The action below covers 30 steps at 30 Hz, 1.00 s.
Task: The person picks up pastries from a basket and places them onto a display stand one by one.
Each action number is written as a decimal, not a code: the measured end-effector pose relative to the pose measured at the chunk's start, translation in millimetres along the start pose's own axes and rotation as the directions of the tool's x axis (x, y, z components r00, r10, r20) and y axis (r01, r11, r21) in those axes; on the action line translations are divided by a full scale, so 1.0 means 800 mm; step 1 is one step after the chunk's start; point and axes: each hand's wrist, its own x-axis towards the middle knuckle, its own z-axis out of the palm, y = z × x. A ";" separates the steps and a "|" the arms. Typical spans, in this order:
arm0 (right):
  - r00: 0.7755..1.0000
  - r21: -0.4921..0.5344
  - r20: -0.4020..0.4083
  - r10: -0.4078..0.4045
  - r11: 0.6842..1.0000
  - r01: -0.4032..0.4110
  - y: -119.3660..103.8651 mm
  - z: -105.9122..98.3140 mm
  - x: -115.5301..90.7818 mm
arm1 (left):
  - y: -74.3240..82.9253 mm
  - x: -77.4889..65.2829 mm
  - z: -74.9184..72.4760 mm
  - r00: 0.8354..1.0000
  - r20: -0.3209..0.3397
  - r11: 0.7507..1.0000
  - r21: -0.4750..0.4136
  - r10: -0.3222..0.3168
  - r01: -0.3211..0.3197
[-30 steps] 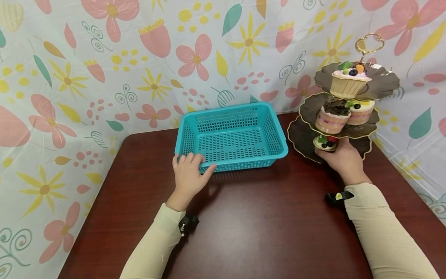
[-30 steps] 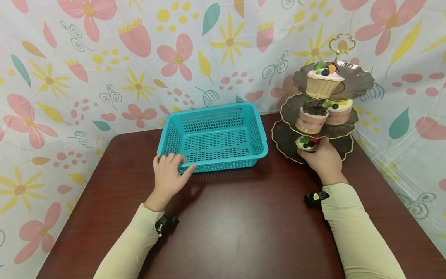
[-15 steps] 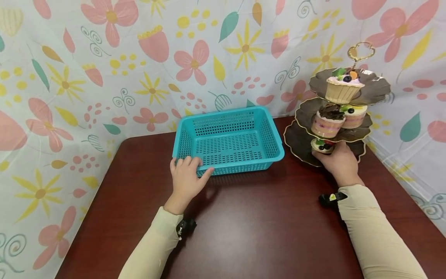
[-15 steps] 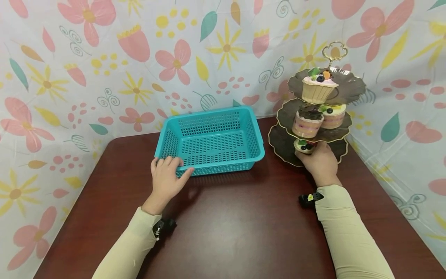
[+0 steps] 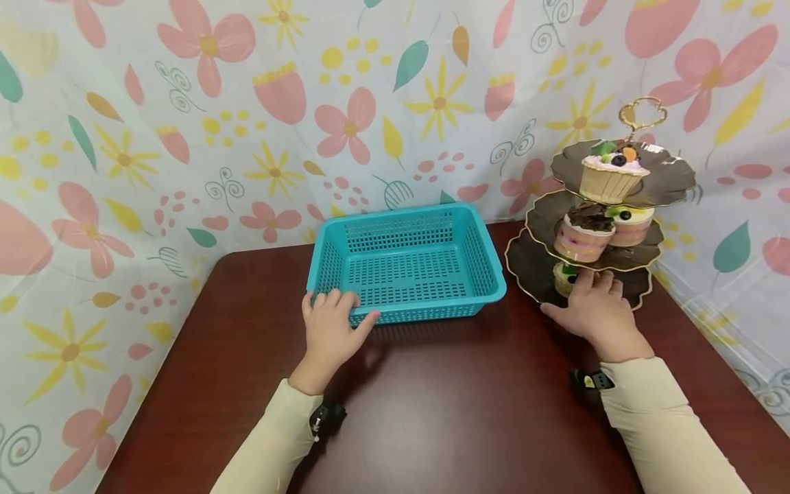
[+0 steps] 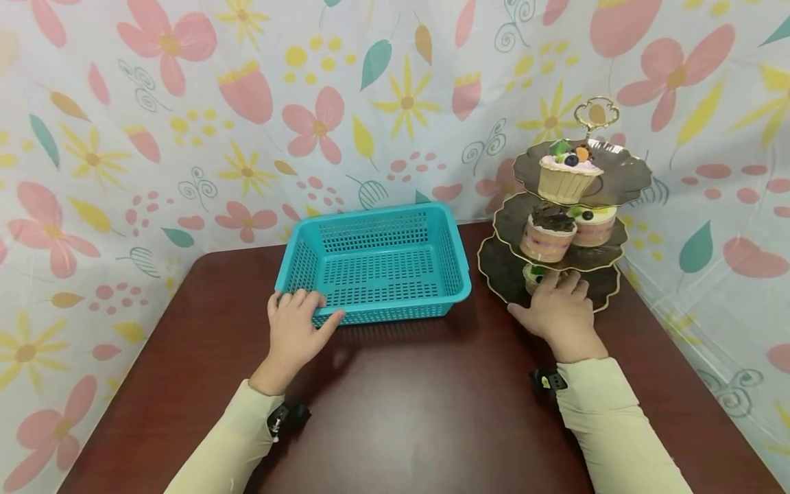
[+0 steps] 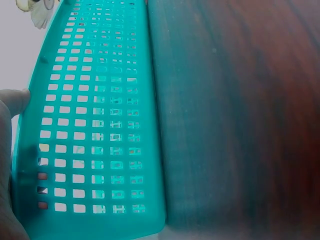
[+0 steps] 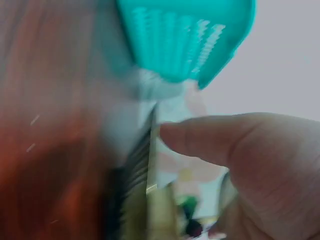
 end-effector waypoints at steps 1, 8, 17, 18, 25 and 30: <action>0.999 -0.011 0.027 -0.024 1.000 0.024 -0.005 -0.004 -0.003 | 0.000 0.000 0.000 1.000 -0.002 1.000 0.003 0.000 0.000; 0.988 -0.030 0.075 -0.138 0.990 0.140 -0.039 -0.022 -0.023 | -0.005 0.002 -0.007 1.000 -0.006 1.000 0.002 -0.006 0.006; 0.998 -0.060 -0.007 -0.065 0.996 0.065 -0.050 -0.031 -0.034 | -0.005 0.000 -0.010 1.000 -0.003 1.000 -0.011 -0.013 0.013; 0.997 -0.057 -0.008 -0.074 0.996 0.073 -0.053 -0.033 -0.035 | -0.004 0.000 -0.010 1.000 -0.003 1.000 -0.014 -0.011 0.011; 0.987 -0.079 0.037 -0.156 0.984 0.159 -0.075 -0.050 -0.047 | -0.002 0.002 -0.010 0.999 0.047 1.000 -0.014 -0.027 0.028; 0.970 -0.077 0.149 -0.193 0.976 0.206 -0.096 -0.065 -0.049 | 0.003 0.010 -0.026 0.978 0.185 0.989 -0.096 -0.092 0.111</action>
